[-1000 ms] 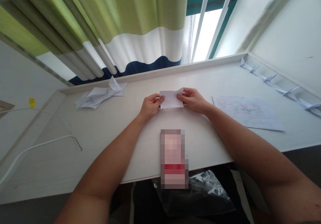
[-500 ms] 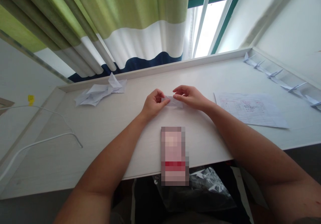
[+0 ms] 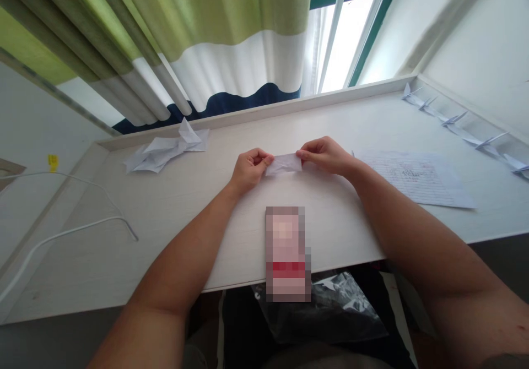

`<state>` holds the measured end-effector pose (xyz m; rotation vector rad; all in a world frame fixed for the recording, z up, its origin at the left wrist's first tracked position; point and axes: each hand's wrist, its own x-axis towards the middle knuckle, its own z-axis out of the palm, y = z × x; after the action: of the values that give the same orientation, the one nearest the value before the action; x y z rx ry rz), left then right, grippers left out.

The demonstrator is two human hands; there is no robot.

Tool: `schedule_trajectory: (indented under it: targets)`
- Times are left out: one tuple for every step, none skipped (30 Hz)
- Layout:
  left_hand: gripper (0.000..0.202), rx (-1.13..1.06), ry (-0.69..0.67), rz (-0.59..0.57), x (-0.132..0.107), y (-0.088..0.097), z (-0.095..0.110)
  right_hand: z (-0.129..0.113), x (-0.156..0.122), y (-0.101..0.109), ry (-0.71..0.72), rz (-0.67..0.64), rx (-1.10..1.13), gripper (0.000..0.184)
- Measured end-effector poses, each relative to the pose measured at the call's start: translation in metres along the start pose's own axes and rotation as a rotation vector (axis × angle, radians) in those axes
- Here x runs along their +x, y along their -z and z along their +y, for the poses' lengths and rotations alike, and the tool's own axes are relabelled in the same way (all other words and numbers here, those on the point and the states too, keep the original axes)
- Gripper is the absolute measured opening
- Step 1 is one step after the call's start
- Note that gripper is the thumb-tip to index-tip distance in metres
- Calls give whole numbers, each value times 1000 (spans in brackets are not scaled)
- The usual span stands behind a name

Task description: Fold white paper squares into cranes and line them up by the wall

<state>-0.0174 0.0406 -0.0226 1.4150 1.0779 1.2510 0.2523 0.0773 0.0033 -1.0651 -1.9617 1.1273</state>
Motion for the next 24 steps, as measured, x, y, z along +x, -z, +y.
schedule_trajectory:
  targets:
    - [47,-25,5,30,0,1,0,2,1,3,7,58,49,45]
    - [47,-51,9,51,0,2,-1,2,1,4,20,136,101,43]
    - [46,-71,12,63,1,2,-1,2,1,4,39,205,148,41]
    - [45,-83,15,65,1,2,-1,0,1,3,59,246,190,39]
    - [44,-91,19,59,1,2,-1,-3,0,0,71,212,221,36]
    - [44,-100,25,49,1,1,-1,-6,-1,-3,74,133,236,33]
    - [44,-111,34,37,0,1,0,-9,-3,-6,70,41,233,30]
    - [45,-122,45,24,0,1,1,-12,-5,-10,65,-40,218,28]
    - [47,-134,56,15,0,1,2,-15,-6,-14,77,-78,203,27]
    - [49,-144,64,8,-1,1,4,-16,-7,-17,79,-98,191,27]
    - [49,-148,67,6,-1,1,5,-16,-8,-19,72,-103,182,28]
    - [48,-147,66,7,-1,2,7,-16,-8,-21,59,-95,176,29]
    - [47,-143,60,12,-2,2,9,-15,-8,-22,43,-80,174,29]
    - [46,-134,51,19,-2,2,10,-14,-8,-22,27,-64,173,28]
    - [45,-120,41,26,-2,2,11,-12,-7,-22,18,-48,173,27]
    - [46,-104,33,31,-3,2,12,-11,-6,-23,17,-34,174,26]
    - [47,-87,28,34,-3,2,12,-10,-6,-23,22,-23,178,24]
    - [49,-71,27,34,-4,2,12,-9,-5,-23,28,-18,184,23]
    - [52,-57,31,31,-4,2,12,-9,-5,-23,35,-15,194,22]
    - [55,-45,39,29,-4,2,12,-8,-4,-24,41,-13,207,21]
    - [61,-35,47,31,-4,2,12,-8,-4,-25,46,-8,223,20]
    - [67,-24,54,37,-4,2,12,-8,-3,-26,47,1,240,20]
    - [73,-14,59,44,-4,1,12,-7,-2,-28,47,13,258,21]
    - [79,-6,64,49,-4,1,13,-7,-2,-30,46,27,275,23]
